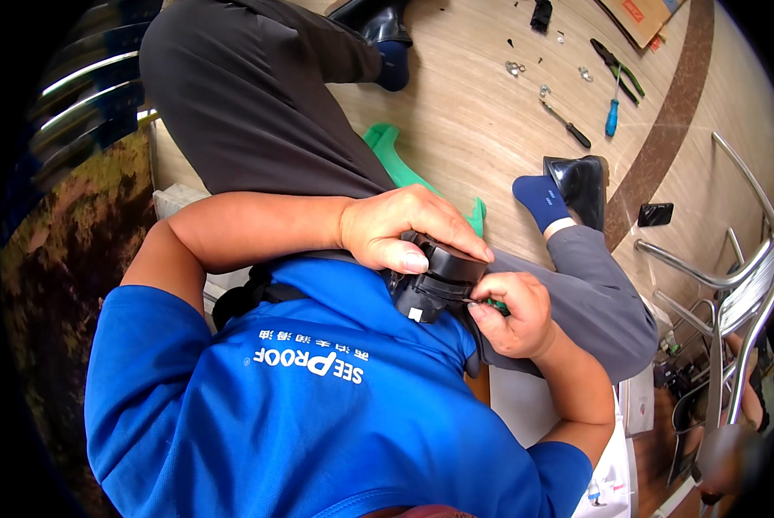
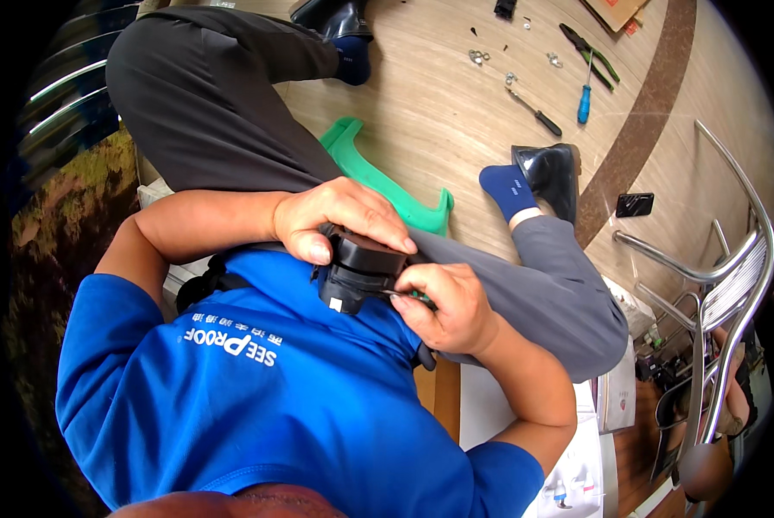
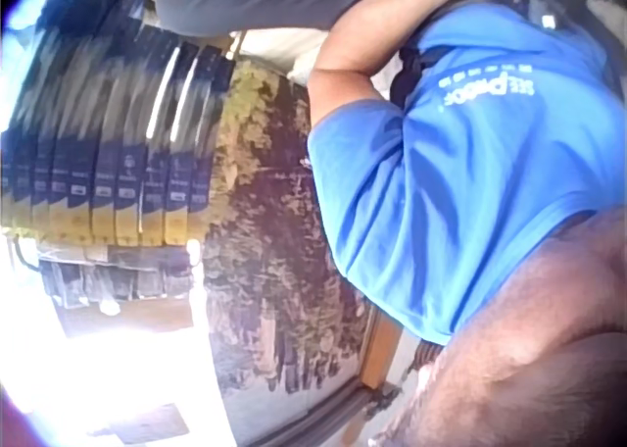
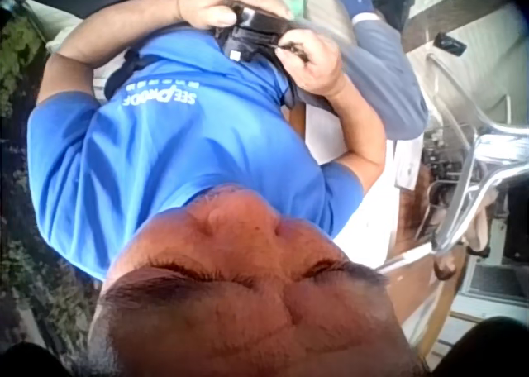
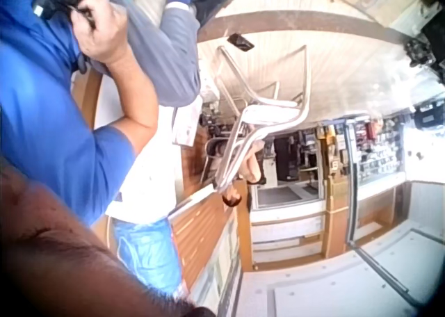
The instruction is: The person disassembles and reassembles a black plastic mechanical housing using a screwdriver, removing screws and separating the two halves of the casing.
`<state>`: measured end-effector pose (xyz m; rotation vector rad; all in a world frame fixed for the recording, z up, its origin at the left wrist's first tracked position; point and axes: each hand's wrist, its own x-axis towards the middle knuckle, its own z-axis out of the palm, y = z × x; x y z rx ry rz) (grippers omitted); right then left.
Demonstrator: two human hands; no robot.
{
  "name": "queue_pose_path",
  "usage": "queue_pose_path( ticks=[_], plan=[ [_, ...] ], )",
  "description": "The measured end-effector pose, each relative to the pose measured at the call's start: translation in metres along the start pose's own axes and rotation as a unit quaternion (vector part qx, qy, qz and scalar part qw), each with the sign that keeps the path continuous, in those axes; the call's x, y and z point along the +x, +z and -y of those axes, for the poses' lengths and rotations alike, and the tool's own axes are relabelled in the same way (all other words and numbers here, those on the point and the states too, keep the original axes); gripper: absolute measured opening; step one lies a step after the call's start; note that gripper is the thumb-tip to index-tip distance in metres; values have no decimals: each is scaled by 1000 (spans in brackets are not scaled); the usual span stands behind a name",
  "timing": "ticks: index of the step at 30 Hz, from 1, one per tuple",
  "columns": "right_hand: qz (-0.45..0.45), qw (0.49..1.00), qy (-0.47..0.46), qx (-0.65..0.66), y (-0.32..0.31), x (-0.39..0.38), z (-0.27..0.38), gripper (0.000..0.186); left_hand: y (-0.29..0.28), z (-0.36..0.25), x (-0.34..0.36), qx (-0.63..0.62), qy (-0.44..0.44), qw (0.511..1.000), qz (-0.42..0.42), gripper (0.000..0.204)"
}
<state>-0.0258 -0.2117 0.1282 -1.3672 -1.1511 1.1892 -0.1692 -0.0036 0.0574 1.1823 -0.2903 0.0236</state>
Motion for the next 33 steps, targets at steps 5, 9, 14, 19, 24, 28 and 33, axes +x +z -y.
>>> queue_pose_path(
  ticks=[5,9,14,19,24,28,33],
  plan=[
    [-12,999,-30,-32,8,2,1,12,2,1,-5,-9,-5,1000,-1,69],
    [10,1000,-10,-10,7,3,6,13,3,1,-7,-6,-10,1000,1,69],
    [9,993,-49,-106,9,7,12,13,5,0,-8,-12,-10,1000,-5,70],
    [2,999,-19,-30,12,3,10,12,6,1,-9,-15,-14,1000,-7,70],
    [-10,990,-61,-129,10,6,10,17,8,-1,-8,-40,-44,998,-25,71],
    [-14,958,-100,-268,7,5,10,17,9,-2,-7,-44,-63,996,-35,71],
    [-40,918,-154,-363,8,3,6,17,8,-8,-2,-38,-109,993,-23,89]
  ],
)
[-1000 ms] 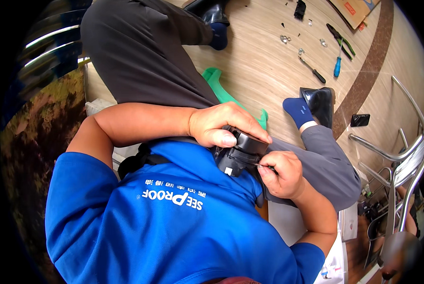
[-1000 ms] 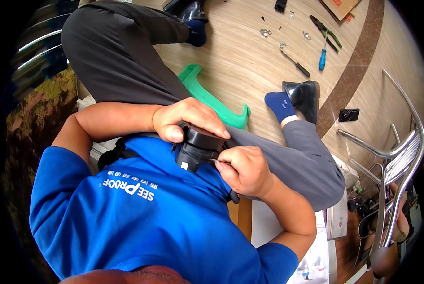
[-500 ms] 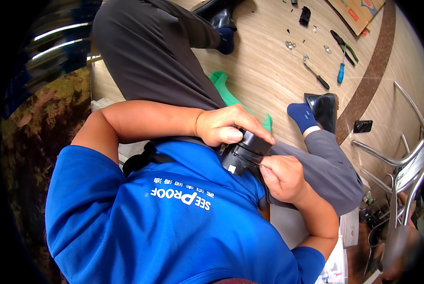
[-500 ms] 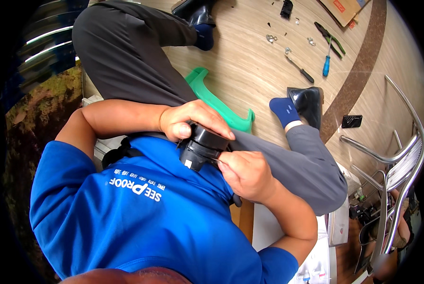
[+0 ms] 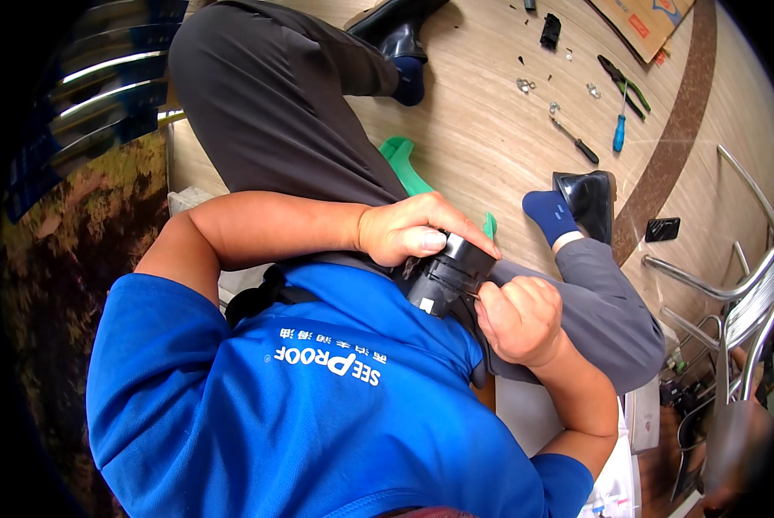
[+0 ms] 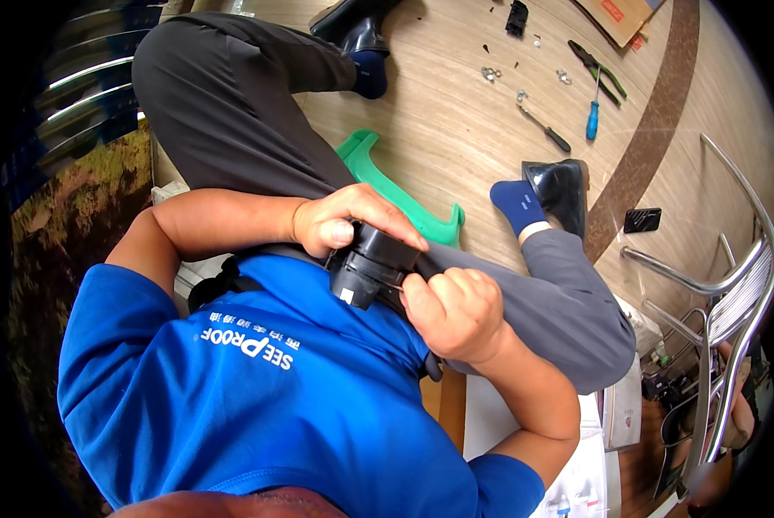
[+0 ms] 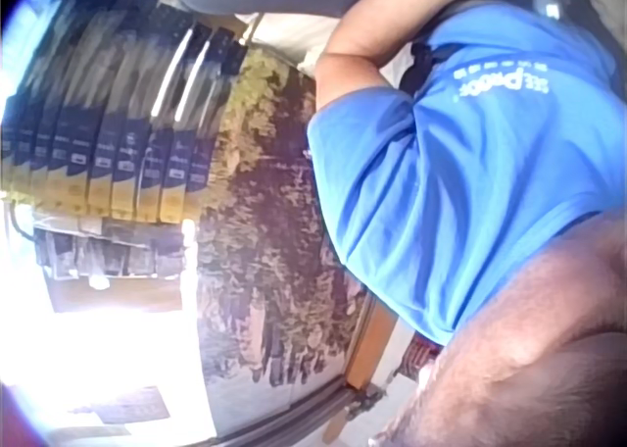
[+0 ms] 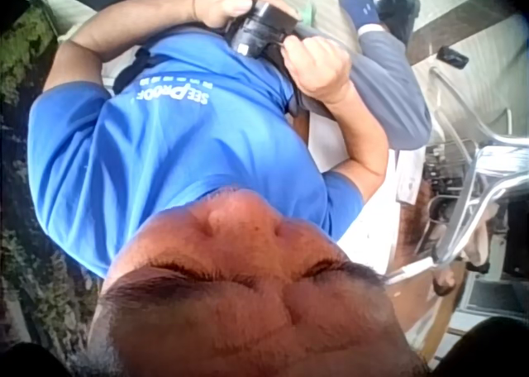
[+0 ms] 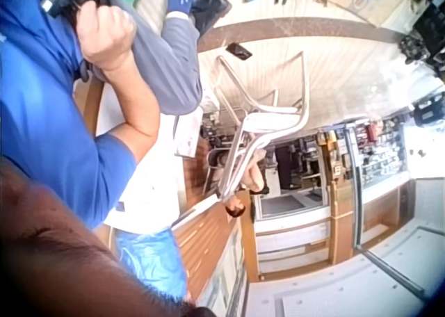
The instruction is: The person disassembles and reassembles a black plastic mechanical housing using a screwdriver, removing screws and separating the two halves of the casing.
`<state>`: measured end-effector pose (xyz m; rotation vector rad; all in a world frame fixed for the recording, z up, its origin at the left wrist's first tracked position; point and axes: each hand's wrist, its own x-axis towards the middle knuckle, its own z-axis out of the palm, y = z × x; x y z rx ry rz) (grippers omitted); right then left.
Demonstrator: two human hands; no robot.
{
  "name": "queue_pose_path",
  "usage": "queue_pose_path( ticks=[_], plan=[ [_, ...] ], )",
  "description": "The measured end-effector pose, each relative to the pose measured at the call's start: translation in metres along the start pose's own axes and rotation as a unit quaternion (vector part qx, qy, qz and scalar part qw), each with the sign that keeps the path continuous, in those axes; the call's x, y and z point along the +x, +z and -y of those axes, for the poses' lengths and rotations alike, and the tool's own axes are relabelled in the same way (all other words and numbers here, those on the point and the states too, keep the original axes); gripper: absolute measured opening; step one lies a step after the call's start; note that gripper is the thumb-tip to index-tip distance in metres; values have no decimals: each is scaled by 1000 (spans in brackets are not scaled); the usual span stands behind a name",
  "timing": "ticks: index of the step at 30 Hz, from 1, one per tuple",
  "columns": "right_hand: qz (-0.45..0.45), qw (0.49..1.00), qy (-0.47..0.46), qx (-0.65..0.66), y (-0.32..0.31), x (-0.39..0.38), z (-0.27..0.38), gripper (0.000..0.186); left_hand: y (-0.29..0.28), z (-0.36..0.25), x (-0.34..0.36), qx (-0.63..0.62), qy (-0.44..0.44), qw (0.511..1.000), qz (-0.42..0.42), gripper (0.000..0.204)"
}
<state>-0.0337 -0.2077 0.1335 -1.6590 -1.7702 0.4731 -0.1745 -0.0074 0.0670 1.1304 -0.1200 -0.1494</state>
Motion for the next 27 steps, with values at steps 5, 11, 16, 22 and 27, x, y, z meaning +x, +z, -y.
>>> queue_pose_path(
  ticks=[5,11,16,22,27],
  plan=[
    [-19,997,-10,-69,2,-3,0,17,-1,-1,2,-6,-9,1000,-5,89],
    [51,988,85,120,-14,3,-7,20,-7,-4,5,2,-30,1000,6,88],
    [151,938,155,270,-41,6,-17,24,-8,-1,10,17,-16,999,26,81],
    [137,914,186,333,-43,-5,-22,37,-7,-1,12,8,-17,999,26,77],
    [173,914,181,319,-54,-5,-25,40,-7,-6,13,15,-35,999,17,88]
  ],
)
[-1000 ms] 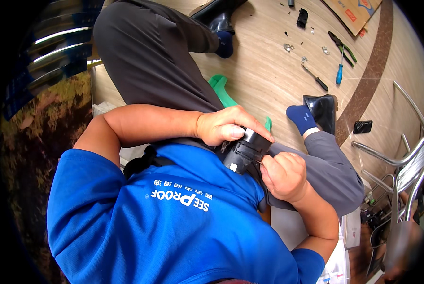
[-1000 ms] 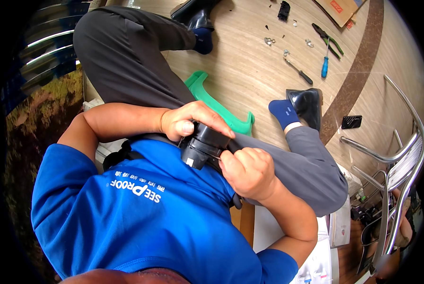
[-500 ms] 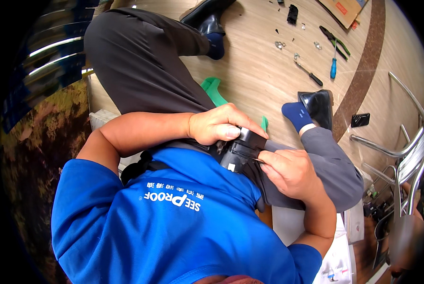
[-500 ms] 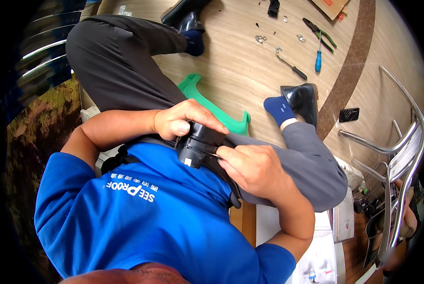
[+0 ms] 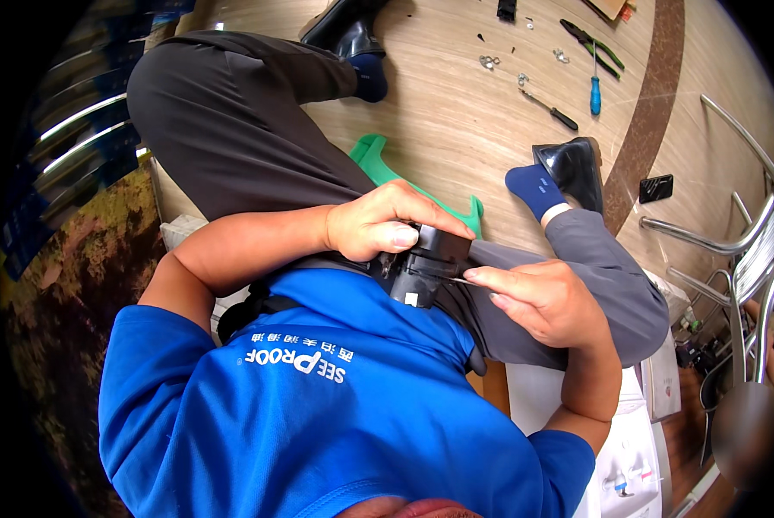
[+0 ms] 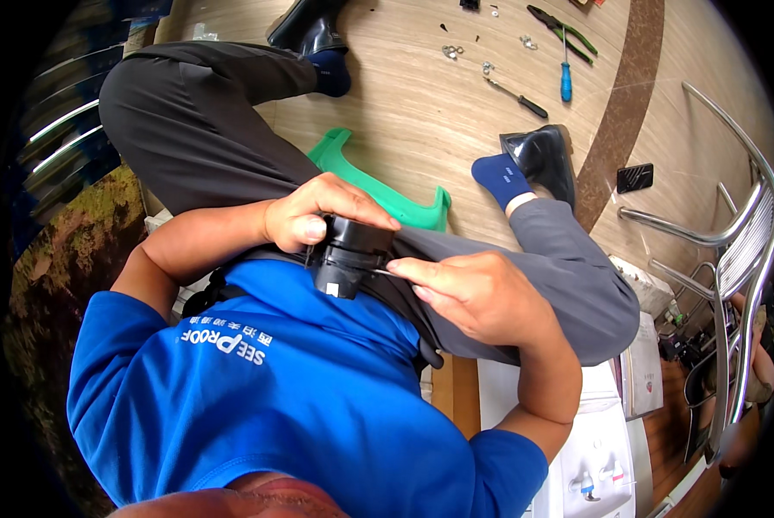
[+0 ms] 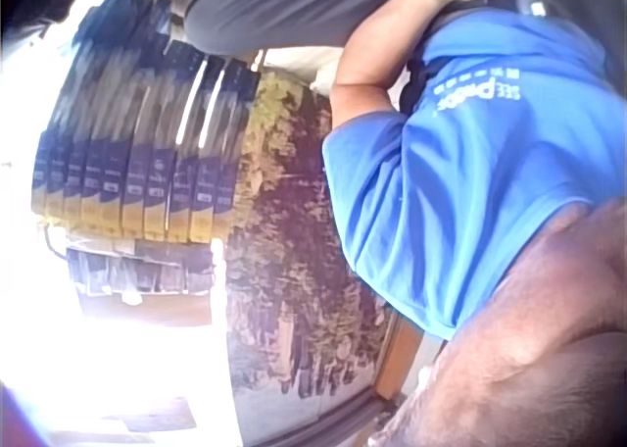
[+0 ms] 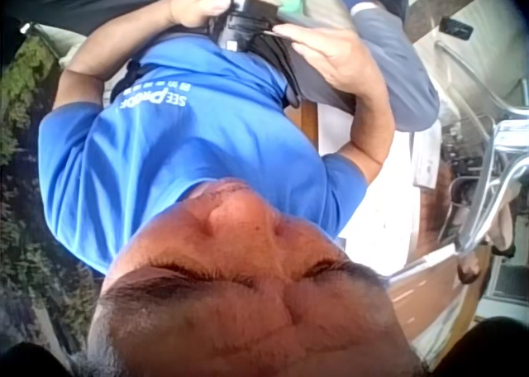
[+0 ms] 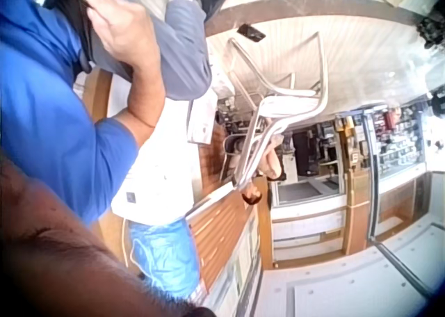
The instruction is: The person disassembles and reassembles a black plastic mechanical housing using a screwdriver, removing screws and separating the two halves of the casing.
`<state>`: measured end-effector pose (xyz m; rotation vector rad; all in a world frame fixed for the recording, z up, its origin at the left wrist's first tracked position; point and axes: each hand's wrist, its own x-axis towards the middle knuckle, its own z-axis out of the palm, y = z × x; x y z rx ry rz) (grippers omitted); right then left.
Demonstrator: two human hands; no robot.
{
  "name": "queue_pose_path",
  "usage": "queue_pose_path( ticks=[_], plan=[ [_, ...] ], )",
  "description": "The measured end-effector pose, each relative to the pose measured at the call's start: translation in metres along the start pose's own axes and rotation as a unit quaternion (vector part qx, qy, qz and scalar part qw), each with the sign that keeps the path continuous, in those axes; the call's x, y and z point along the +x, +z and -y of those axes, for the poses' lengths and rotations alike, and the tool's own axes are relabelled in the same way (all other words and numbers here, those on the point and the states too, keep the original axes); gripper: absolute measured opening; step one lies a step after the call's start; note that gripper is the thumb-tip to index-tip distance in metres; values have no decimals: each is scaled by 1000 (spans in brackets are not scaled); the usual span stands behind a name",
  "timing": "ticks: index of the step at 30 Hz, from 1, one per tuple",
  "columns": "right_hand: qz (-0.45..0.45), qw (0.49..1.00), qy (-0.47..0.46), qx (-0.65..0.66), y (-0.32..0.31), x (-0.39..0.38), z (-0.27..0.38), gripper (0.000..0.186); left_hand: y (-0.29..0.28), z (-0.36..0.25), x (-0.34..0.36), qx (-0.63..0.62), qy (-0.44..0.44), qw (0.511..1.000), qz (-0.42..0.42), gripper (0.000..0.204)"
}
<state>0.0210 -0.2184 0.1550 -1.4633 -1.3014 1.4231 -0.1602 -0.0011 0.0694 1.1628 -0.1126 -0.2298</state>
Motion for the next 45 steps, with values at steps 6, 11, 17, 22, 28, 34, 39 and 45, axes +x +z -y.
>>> queue_pose_path(
  ticks=[6,11,17,22,28,34,39,45],
  plan=[
    [3,1000,2,-20,-6,-1,3,40,0,6,-2,-6,24,1000,-3,69],
    [-17,999,-3,31,2,5,-5,39,0,8,-8,-24,12,999,-32,70],
    [-65,993,-32,92,30,6,-18,34,3,6,-9,-66,16,997,-45,79],
    [-97,988,-59,104,43,8,-20,29,5,6,-12,-86,10,995,-59,89],
    [-150,982,-70,94,53,12,-17,27,9,11,-15,-150,9,986,-68,90],
    [-207,973,-99,36,56,21,-7,29,10,4,-13,-184,-22,980,-77,99],
    [-129,980,-53,-142,26,22,9,24,-3,-9,-8,-66,-38,995,-62,98],
    [-117,977,-43,-170,22,21,15,18,-6,3,1,-9,7,1000,-26,74]
  ],
)
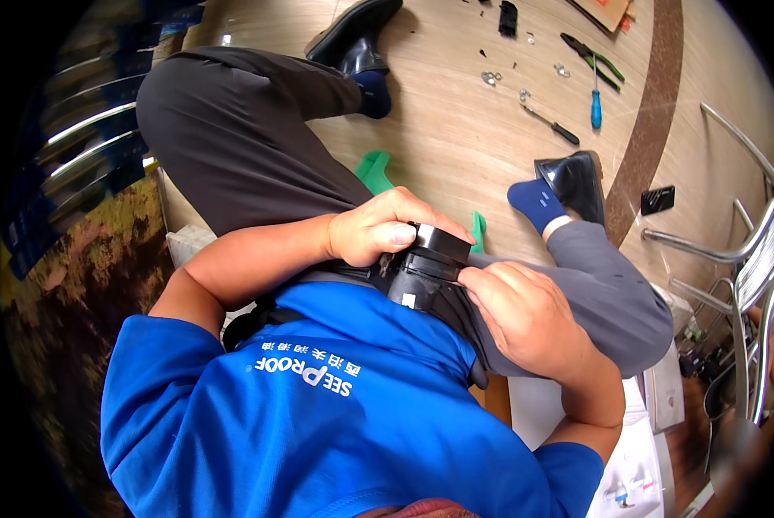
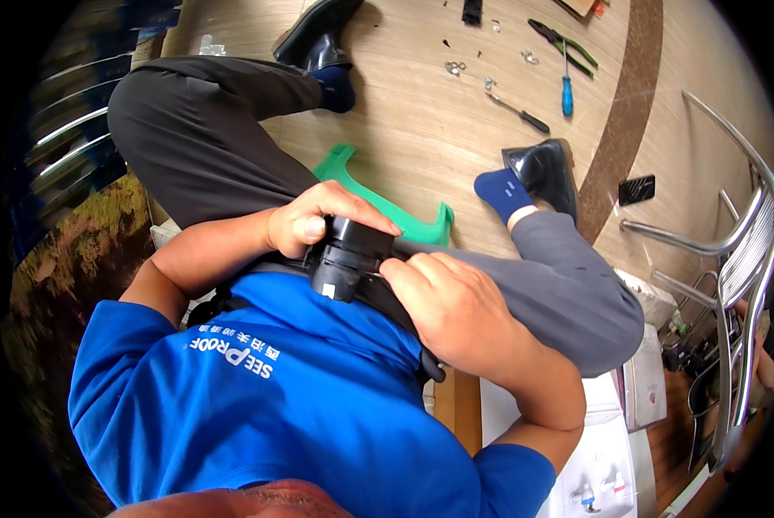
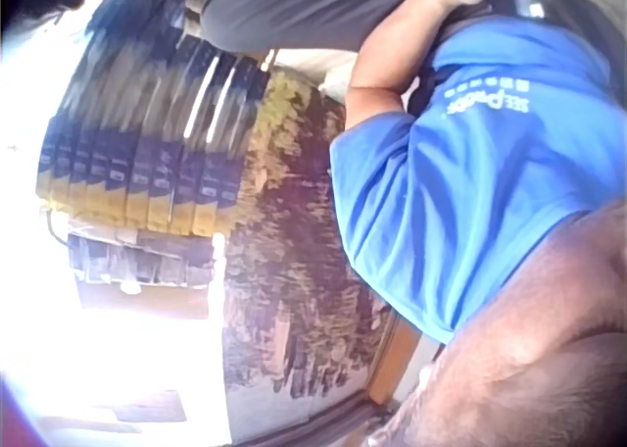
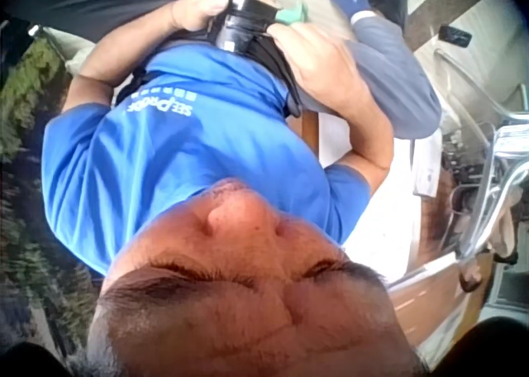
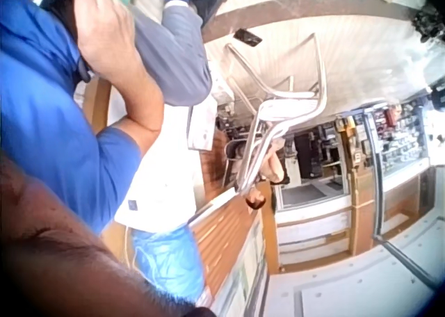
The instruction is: The person disassembles and reassembles a black plastic mechanical housing using a screwdriver, removing screws and separating the two halves of the casing.
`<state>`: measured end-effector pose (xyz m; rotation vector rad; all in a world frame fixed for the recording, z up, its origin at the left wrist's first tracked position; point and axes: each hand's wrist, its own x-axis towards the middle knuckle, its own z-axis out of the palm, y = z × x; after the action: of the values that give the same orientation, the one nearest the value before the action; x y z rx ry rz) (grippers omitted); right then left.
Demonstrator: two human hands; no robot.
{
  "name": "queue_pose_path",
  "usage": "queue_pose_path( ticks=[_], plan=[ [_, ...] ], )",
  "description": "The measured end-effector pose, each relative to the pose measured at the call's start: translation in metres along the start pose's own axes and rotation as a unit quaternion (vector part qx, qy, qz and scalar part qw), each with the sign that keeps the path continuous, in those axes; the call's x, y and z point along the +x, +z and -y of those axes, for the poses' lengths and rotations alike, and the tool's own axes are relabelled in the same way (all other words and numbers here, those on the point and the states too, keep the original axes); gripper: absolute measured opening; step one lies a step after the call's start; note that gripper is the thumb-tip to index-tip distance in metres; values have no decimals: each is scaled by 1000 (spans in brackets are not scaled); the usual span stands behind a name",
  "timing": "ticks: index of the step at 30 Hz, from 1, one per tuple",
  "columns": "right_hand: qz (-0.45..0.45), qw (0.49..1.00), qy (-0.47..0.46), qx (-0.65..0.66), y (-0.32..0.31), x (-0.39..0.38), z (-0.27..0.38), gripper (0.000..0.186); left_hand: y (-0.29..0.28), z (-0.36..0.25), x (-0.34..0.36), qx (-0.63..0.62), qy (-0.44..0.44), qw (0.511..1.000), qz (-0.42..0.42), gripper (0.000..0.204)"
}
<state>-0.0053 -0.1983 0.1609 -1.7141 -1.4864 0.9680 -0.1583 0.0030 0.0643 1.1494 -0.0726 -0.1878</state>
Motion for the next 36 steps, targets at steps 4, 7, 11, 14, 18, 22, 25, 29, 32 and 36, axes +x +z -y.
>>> queue_pose_path(
  ticks=[4,7,11,14,18,22,25,29,32,36],
  plan=[
    [-18,999,33,21,7,-3,-1,15,2,0,4,20,8,1000,11,73],
    [-32,999,36,17,16,-5,-3,18,3,-2,5,35,-12,999,10,83],
    [-86,996,25,7,26,-6,-5,18,5,-8,3,37,-39,999,-7,90],
    [-108,994,27,0,32,-8,-3,17,5,-3,-1,22,-3,1000,-12,73],
    [-63,995,28,66,26,-5,-9,15,6,-2,-3,20,-18,1000,-10,80],
    [-9,998,30,54,-6,-7,-11,21,6,-9,-4,23,-38,999,-5,92],
    [2,999,27,22,-19,-7,-6,31,3,-2,-6,3,-20,1000,1,77],
    [11,1000,14,21,-16,-6,-1,31,3,-4,-5,16,-23,1000,2,77],
    [16,999,13,44,-12,-9,-4,28,4,-5,-5,19,-33,999,-3,76],
    [21,998,18,52,-6,-10,-5,24,3,-3,-5,21,-34,999,-1,75]
  ],
)
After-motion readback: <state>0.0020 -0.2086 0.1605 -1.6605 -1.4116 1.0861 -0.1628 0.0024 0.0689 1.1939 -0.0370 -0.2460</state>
